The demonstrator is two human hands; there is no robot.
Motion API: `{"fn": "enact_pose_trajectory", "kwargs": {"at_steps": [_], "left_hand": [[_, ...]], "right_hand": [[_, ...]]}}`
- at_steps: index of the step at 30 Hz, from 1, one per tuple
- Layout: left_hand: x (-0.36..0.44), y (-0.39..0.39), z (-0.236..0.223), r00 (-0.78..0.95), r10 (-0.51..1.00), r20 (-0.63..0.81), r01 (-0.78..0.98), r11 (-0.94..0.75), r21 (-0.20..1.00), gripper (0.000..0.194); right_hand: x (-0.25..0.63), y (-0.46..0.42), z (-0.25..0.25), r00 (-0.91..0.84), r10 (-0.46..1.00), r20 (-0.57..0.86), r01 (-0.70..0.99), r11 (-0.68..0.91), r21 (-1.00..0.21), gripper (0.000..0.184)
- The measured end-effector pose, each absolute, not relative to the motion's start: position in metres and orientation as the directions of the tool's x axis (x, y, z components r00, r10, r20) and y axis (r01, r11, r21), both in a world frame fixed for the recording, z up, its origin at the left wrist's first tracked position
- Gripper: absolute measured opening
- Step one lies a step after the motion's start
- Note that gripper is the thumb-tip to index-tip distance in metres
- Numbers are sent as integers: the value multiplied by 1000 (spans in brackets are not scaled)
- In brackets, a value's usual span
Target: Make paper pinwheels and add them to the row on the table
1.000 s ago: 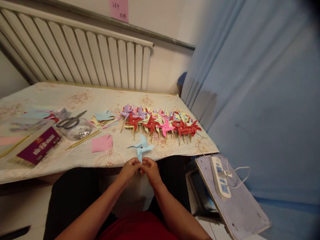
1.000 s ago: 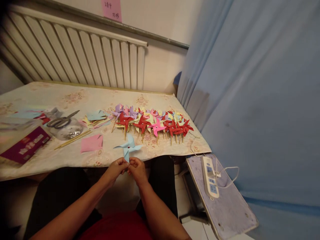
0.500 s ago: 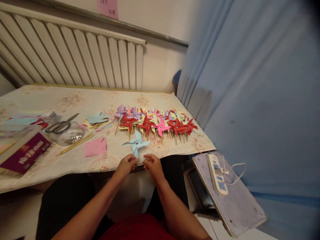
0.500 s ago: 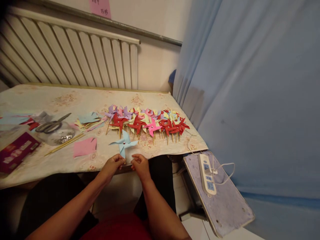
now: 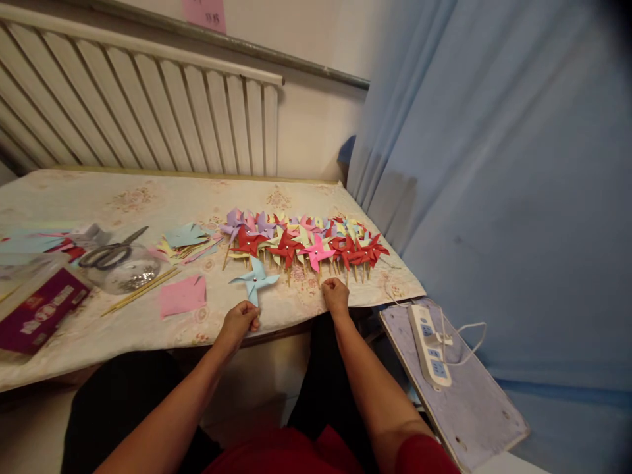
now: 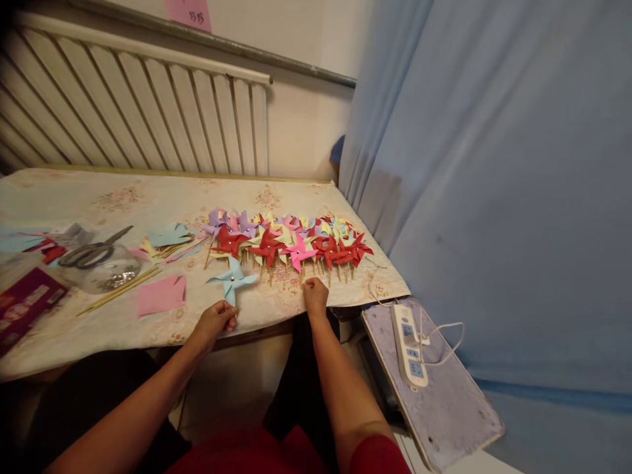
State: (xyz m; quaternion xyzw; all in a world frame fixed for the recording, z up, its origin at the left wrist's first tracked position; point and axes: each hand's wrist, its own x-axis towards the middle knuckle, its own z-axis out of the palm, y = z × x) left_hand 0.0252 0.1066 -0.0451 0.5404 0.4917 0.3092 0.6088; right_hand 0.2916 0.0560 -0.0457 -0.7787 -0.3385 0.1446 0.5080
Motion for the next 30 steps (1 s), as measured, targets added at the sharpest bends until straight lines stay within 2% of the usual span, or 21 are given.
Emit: {"fn": "enact_pose_trajectory", "kwargs": {"at_steps": [5,15,30], "left_hand": [[25,106,-48,319,913,-256,184,206,961,26],[24,107,-51,332,912,-242,214,177,961,26],[24,105,-47,334,912,-238,197,179,964,26]], "right_hand": [[291,69,-49,711,676,193,519,-320,-792,6],[290,76,-49,702,678,217,612,-420,-670,14],[289,78,-51,685,694,223,656,-453,-604,11]]}}
